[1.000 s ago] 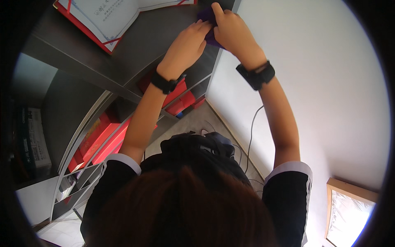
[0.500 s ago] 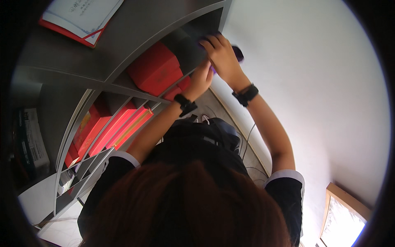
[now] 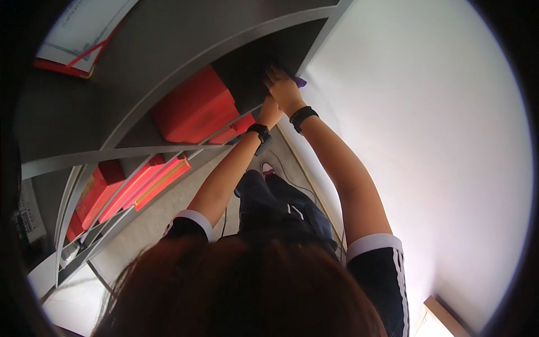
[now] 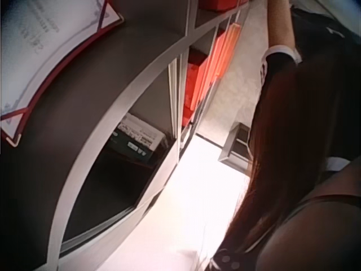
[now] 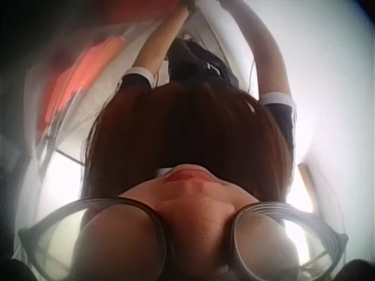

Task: The person wipes down several red decorative boxes and the interior surfaces of a grey shelving unit with a purple cloth.

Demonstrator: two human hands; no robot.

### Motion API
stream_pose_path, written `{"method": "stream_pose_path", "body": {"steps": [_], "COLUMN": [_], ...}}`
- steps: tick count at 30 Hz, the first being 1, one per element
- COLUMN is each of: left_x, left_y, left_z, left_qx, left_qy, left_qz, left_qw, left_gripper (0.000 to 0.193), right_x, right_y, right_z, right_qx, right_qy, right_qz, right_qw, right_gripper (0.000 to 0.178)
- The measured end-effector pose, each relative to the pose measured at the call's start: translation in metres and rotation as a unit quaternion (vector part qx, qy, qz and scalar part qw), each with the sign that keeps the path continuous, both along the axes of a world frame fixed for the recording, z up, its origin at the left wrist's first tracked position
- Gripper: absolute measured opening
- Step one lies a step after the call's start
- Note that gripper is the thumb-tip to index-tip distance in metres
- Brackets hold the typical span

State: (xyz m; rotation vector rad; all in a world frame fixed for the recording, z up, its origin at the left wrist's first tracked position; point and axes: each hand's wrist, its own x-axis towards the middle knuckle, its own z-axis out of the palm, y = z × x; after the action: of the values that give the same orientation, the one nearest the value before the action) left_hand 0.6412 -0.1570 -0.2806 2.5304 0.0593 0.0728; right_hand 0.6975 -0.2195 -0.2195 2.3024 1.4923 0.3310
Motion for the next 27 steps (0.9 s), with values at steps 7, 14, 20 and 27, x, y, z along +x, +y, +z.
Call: {"method": "stream_pose_path", "body": {"steps": [7, 14, 20, 27], "left_x": [-0.014, 0.044, -0.002, -0.033], "left_y": [-0.009, 0.043, 0.026, 0.027], "left_z": [0.008, 0.039, -0.015, 0.022], "left_qx": [-0.249, -0.103, -0.144, 0.000], "left_qy": [-0.173, -0.307, -0.190, -0.074], "left_qz": [0.041, 0.076, 0.078, 0.109], "left_qw": [0.952, 0.943, 0.968, 0.991], "left_gripper": [0.035, 0.020, 0.022, 0.046], "right_x": [-0.022, 0.016, 0.011, -0.014], "right_y": [-0.007, 0.048, 0.021, 0.001], "right_z": [0.055, 0.077, -0.016, -0.012], "right_qx": [0.149, 0.296, 0.140, 0.379], "right_qy": [0.023, 0.016, 0.129, 0.259], "right_qz": [-0.017, -0.031, -0.049, -0.024], "right_qw": [0.988, 0.954, 0.980, 0.888], "right_gripper": [0.058, 0.043, 0.060, 0.062]}}
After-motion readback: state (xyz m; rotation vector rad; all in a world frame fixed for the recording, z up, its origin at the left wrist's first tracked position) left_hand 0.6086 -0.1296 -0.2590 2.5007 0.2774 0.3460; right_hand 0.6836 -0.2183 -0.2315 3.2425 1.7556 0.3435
